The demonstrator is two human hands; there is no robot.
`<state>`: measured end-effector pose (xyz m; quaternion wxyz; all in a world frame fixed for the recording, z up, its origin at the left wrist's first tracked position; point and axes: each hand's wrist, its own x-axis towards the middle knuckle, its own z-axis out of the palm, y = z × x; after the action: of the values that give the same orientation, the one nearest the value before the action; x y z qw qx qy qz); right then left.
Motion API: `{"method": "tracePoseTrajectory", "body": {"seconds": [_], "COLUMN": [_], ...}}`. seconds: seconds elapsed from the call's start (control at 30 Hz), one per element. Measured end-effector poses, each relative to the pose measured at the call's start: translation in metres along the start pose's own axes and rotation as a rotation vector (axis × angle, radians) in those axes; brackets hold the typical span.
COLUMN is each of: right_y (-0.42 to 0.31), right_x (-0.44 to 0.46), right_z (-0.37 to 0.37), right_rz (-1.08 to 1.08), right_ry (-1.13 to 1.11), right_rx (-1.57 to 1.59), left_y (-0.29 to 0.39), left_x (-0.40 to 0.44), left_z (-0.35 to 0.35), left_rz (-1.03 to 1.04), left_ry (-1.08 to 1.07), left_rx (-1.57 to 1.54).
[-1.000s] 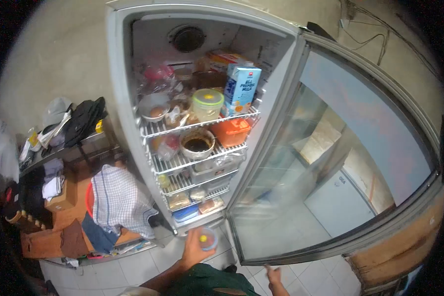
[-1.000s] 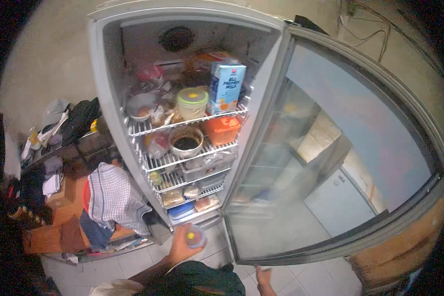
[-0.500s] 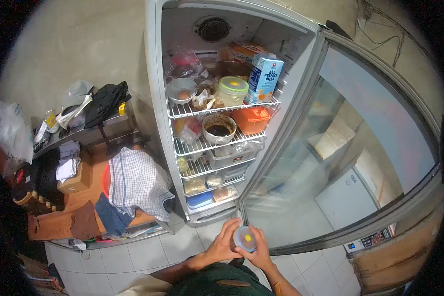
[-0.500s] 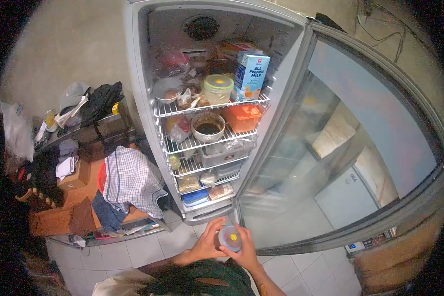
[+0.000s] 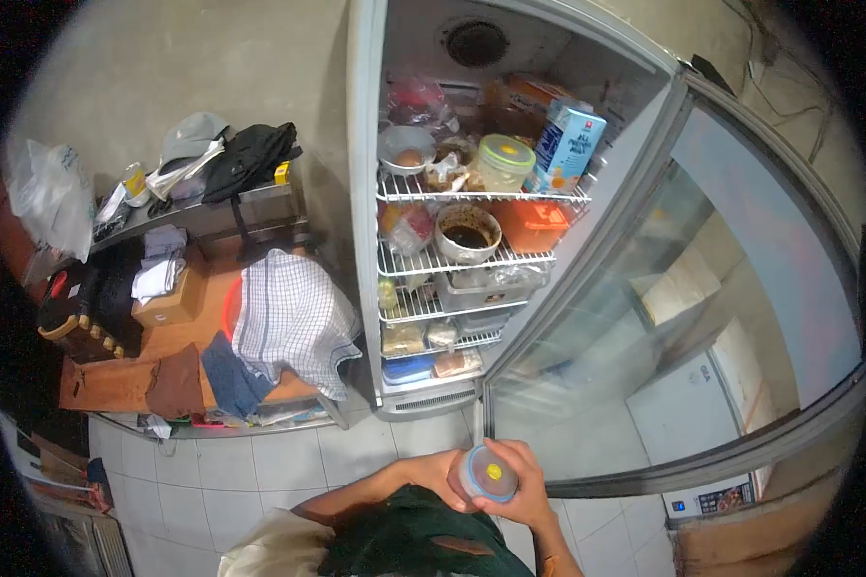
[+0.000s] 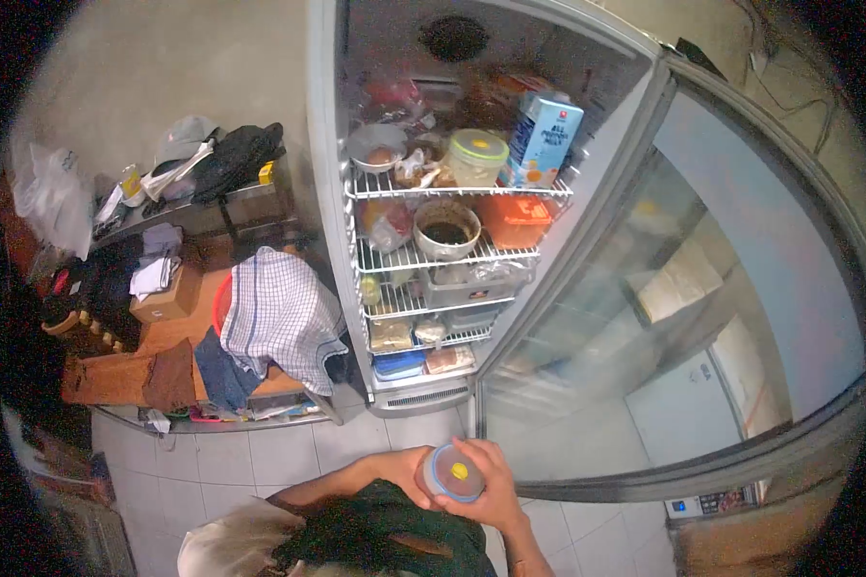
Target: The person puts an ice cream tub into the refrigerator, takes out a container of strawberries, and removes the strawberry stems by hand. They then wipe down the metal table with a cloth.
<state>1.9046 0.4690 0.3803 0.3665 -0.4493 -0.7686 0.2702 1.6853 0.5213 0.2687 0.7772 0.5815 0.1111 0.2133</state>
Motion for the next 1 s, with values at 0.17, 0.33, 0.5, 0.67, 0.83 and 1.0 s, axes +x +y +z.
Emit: {"method": "tracePoseTrajectory", "body": {"seconds": [0.17,0.33,0.5,0.67,0.83,1.0], "right_y": [-0.041,-0.051,-0.022,-0.012,0.004,-0.005], "right_x": [0.022,0.031,0.025,0.013,0.003,0.006], "right_z": [-0.024,-0.022,-0.032,-0.040,-0.026,-0.029], "right_rz": [-0.127,-0.233,-0.128,0.354,0.433,0.445], "right_ry": [-0.274,-0.301,0.158,0.352,0.247,0.104], "right_rx": [0.264,0.396,0.581,0.934,0.792,0.599], "left_y": [0.020,-0.008,0.054,0.111,0.103,0.095], "left_x": [-0.001,-0.003,-0.003,0.014,0.025,0.029], "left_z": [-0.005,-0.019,-0.002,0.018,0.016,0.025], "left_rz": [-0.100,-0.099,0.004,0.377,0.442,0.360], "left_ry": [-0.341,-0.624,-0.352,0.155,0.267,0.286], "left_rx": [-0.471,-0.741,-0.136,0.544,0.535,0.587]}}
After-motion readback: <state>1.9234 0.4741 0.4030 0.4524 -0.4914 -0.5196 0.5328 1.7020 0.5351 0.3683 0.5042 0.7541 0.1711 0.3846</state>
